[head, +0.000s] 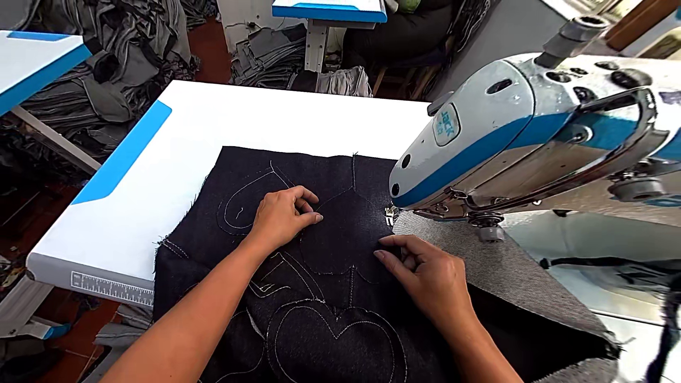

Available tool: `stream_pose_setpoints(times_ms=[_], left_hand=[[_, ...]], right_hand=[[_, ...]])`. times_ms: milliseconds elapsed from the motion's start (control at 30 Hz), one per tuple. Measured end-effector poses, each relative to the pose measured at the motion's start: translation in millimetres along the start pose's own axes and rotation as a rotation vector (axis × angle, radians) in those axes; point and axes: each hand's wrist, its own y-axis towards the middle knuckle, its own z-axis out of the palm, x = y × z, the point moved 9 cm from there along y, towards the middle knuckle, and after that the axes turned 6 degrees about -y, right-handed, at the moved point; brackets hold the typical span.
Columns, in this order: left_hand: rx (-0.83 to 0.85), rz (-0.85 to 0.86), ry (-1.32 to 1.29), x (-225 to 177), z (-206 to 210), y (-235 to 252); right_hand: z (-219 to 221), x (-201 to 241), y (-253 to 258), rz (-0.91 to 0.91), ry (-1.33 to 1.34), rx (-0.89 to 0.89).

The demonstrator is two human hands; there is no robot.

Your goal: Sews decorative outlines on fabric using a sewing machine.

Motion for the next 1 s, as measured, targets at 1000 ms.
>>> stream_pose_setpoints(times_ms=[1000], left_hand=[[0.213,0.627,0.43,-66,90,-30]], right_hand=[[3,-4,0,0.041,0.024,0.011]])
